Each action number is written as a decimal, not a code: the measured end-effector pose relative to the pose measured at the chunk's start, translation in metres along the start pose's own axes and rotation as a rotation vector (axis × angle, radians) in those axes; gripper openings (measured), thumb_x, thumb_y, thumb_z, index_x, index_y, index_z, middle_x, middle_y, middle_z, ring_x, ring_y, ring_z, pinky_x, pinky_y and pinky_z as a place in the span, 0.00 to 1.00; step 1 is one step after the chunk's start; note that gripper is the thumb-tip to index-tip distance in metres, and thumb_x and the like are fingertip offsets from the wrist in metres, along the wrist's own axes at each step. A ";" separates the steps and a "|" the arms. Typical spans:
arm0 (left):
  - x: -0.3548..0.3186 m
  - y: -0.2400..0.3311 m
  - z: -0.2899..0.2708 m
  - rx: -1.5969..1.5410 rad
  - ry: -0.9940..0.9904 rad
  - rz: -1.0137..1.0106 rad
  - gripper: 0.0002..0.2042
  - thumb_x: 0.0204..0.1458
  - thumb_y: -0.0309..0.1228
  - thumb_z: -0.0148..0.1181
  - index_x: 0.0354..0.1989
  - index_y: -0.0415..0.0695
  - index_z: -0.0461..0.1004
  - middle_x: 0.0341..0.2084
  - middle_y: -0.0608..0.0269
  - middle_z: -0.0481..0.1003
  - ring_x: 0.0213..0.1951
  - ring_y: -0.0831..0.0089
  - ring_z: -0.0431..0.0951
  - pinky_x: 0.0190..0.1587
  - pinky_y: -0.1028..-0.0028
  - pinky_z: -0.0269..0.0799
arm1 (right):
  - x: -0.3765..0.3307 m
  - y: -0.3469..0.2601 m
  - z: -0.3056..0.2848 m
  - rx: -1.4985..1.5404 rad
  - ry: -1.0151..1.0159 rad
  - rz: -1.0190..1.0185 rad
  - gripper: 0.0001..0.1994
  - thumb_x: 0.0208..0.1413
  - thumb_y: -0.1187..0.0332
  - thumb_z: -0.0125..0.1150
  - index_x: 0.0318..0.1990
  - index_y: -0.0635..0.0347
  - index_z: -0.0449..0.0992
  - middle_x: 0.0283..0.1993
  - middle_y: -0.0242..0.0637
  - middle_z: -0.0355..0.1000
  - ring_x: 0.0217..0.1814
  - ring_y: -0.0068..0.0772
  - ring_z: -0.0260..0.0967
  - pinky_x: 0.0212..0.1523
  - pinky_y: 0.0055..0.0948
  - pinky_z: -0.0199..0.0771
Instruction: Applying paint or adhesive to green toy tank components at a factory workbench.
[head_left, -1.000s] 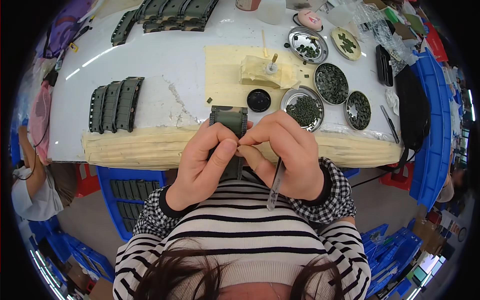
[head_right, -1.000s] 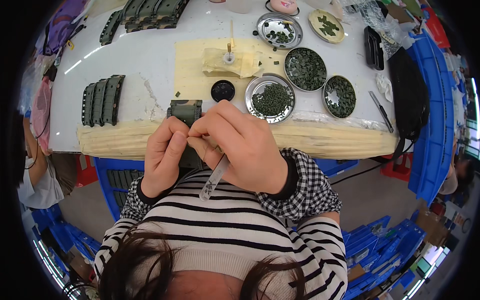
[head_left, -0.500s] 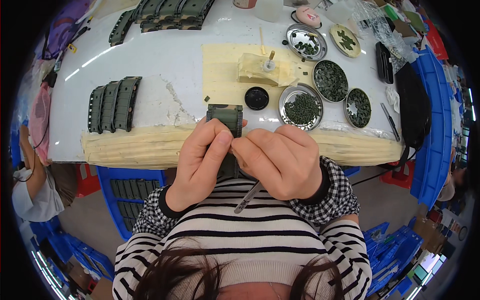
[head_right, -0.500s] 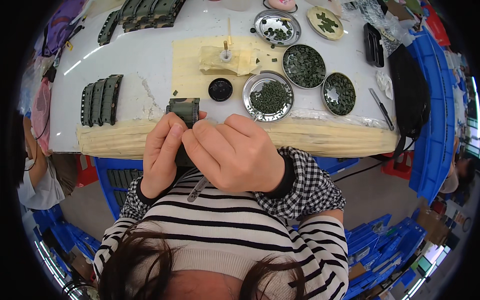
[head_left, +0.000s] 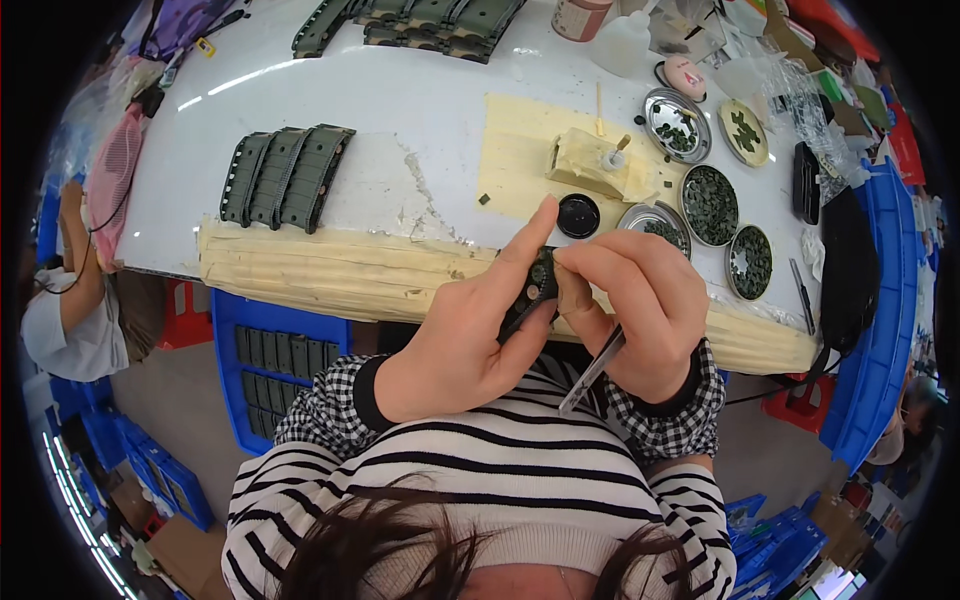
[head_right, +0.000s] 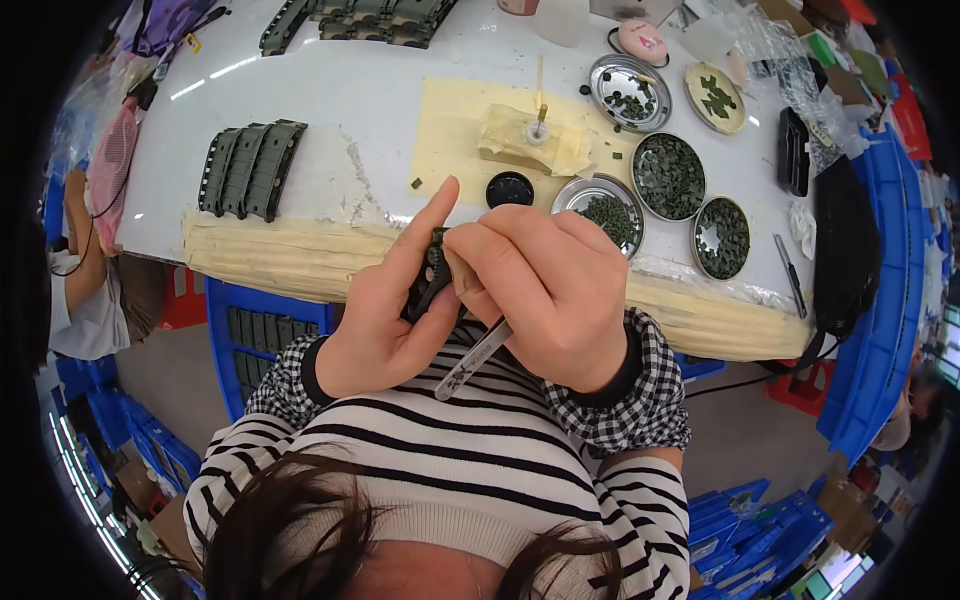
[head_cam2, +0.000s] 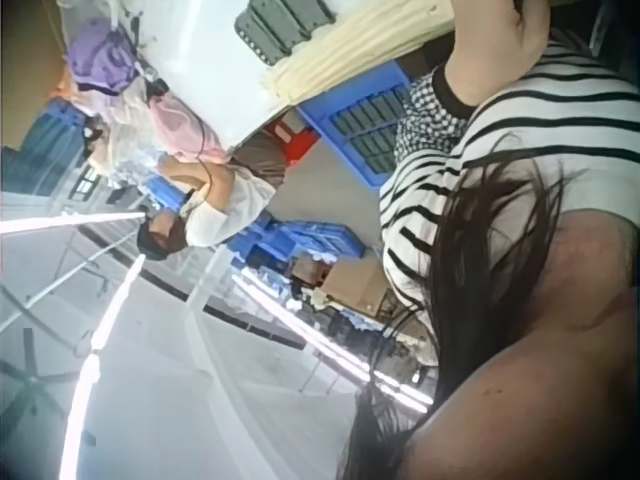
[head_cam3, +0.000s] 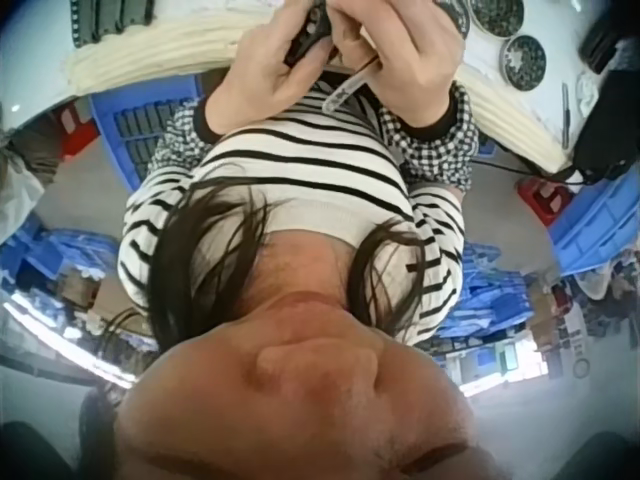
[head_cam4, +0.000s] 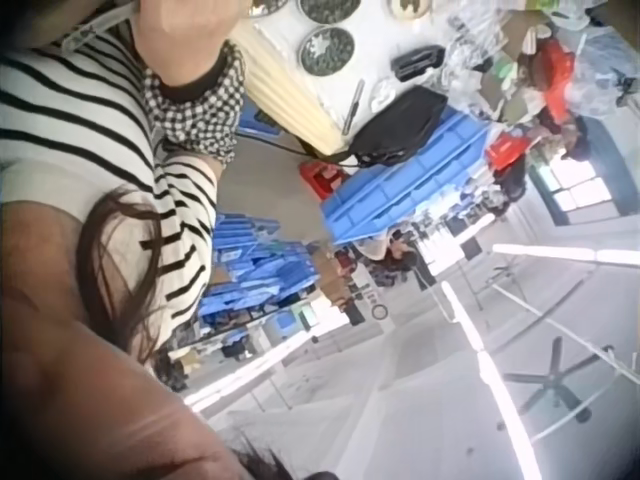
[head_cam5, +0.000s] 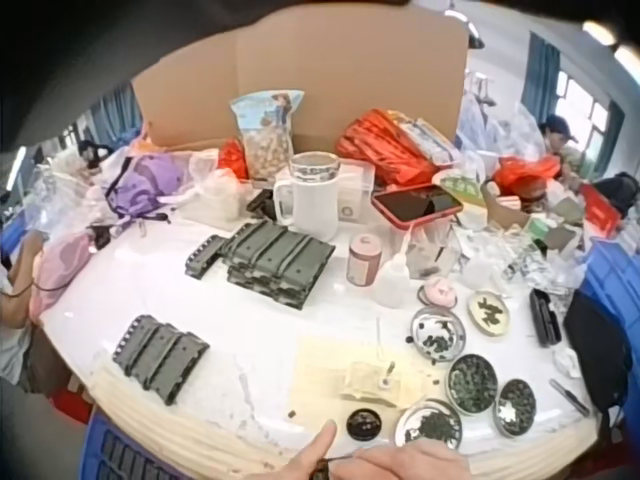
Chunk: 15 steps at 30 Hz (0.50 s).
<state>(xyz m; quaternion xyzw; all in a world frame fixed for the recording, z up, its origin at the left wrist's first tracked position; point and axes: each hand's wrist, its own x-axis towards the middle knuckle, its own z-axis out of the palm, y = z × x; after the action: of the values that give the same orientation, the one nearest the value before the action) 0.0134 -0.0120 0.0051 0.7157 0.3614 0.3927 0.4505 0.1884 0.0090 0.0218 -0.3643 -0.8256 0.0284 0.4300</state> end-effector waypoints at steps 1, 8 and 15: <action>0.000 0.001 -0.001 0.018 -0.009 -0.008 0.35 0.49 0.17 0.52 0.67 0.34 0.46 0.27 0.47 0.72 0.24 0.59 0.73 0.30 0.73 0.69 | 0.000 0.000 0.000 -0.007 0.001 -0.001 0.16 0.30 0.76 0.63 0.34 0.63 0.75 0.29 0.34 0.70 0.22 0.29 0.67 0.21 0.24 0.62; -0.001 0.000 -0.002 0.086 -0.040 -0.007 0.36 0.47 0.17 0.54 0.67 0.32 0.47 0.26 0.48 0.72 0.23 0.59 0.73 0.27 0.70 0.69 | 0.002 0.000 -0.005 -0.033 -0.078 -0.047 0.16 0.33 0.75 0.62 0.36 0.64 0.75 0.29 0.35 0.71 0.23 0.29 0.66 0.21 0.24 0.62; -0.001 -0.001 -0.001 0.068 -0.007 0.037 0.35 0.47 0.15 0.51 0.67 0.34 0.48 0.25 0.52 0.70 0.22 0.65 0.70 0.29 0.78 0.66 | 0.001 -0.001 -0.006 0.045 -0.083 -0.010 0.16 0.34 0.78 0.65 0.36 0.65 0.76 0.30 0.37 0.71 0.25 0.31 0.69 0.22 0.25 0.64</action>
<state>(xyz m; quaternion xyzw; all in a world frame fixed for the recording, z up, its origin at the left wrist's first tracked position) 0.0119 -0.0128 0.0045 0.7385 0.3595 0.3862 0.4198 0.1921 0.0072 0.0264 -0.3490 -0.8437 0.0598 0.4034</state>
